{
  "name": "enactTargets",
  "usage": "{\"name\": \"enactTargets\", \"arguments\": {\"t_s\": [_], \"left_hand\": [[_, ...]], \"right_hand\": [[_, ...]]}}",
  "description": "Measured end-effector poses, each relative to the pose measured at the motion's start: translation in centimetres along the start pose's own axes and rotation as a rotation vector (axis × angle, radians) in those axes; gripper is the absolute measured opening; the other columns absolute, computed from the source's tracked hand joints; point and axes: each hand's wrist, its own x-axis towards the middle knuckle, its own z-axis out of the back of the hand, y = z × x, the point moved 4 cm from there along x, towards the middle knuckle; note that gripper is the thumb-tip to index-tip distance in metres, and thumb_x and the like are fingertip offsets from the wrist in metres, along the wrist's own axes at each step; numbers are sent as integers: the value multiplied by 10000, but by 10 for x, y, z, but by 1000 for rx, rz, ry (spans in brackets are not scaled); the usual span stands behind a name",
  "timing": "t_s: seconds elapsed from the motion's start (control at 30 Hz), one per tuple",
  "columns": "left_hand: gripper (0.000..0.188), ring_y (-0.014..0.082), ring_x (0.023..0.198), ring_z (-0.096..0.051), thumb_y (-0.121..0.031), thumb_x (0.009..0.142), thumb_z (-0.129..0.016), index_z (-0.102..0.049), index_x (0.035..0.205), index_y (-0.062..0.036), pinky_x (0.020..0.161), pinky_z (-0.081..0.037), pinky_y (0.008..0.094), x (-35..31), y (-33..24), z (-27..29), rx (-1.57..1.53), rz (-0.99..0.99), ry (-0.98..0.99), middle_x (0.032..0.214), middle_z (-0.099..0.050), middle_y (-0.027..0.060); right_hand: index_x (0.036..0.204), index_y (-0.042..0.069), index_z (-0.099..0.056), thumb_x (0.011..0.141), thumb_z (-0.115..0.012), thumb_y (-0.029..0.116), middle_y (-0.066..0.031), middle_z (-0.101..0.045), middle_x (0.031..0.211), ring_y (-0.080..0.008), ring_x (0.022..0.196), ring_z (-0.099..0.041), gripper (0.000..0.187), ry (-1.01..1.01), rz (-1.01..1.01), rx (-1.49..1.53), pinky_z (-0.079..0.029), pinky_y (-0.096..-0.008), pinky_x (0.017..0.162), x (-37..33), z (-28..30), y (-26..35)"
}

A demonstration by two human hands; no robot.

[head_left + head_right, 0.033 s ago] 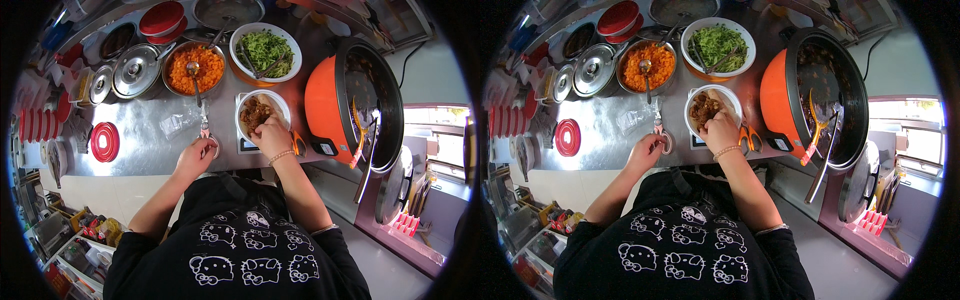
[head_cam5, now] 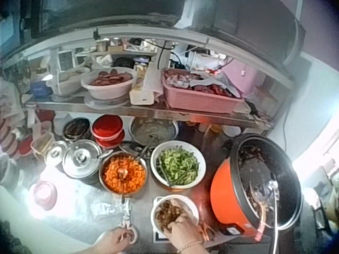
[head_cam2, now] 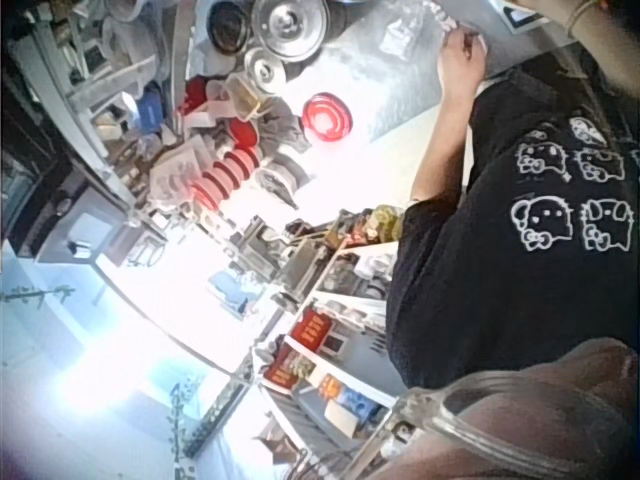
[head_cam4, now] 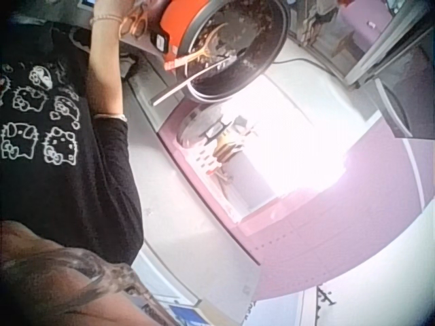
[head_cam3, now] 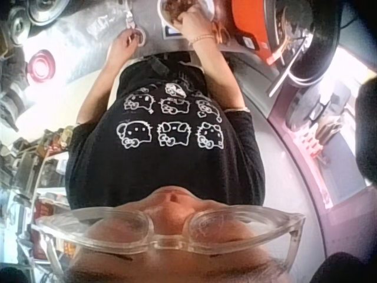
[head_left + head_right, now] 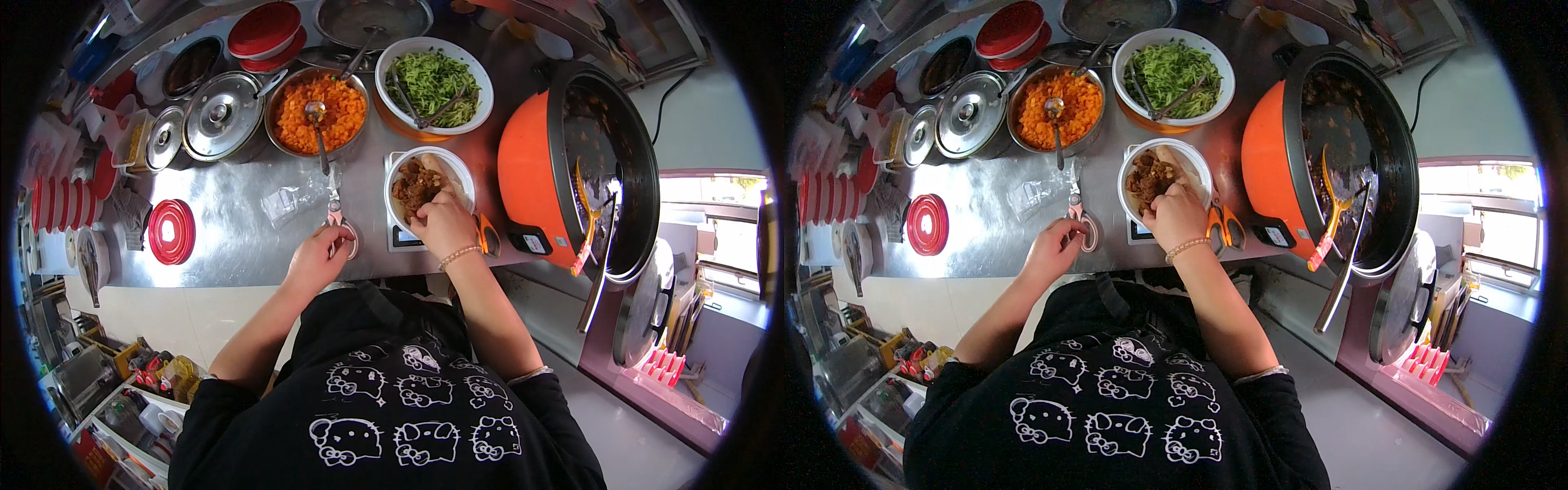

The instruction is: The person assembles a rice bowl by scooping rice into a container, adding a sausage, then ladling stew and vegetables from a rice cooker. The person closes the container with a lid and places it in a microwave. The person then assembles a second bowl with noodles, broth, and vegetables.

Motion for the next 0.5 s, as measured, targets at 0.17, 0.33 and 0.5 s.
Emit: {"name": "enactTargets", "arguments": {"t_s": [0.17,0.33,0.5], "left_hand": [[165,137,644,-543,-65,873,-600,-648,1026,-25,616,-448,273,1,-1,0,-15,-42,-10,894,-618,97],[162,144,662,-561,-66,877,-595,-648,1025,-24,630,-457,275,3,-1,-1,-14,-6,-3,894,-617,99],[163,145,666,-565,-66,879,-594,-647,1026,-22,636,-459,273,4,-4,0,2,-28,-8,897,-617,100]], "right_hand": [[799,122,-753,744,-752,333,-82,-625,902,-259,921,-612,217,19,23,61,-507,-375,805,0,-2,-2],[790,102,-747,739,-756,320,-121,-611,913,-292,928,-596,225,-39,104,139,-487,-386,835,0,-2,0],[797,101,-744,718,-766,339,-123,-615,949,-284,926,-611,253,-20,108,158,-487,-379,846,0,-4,-2]]}}
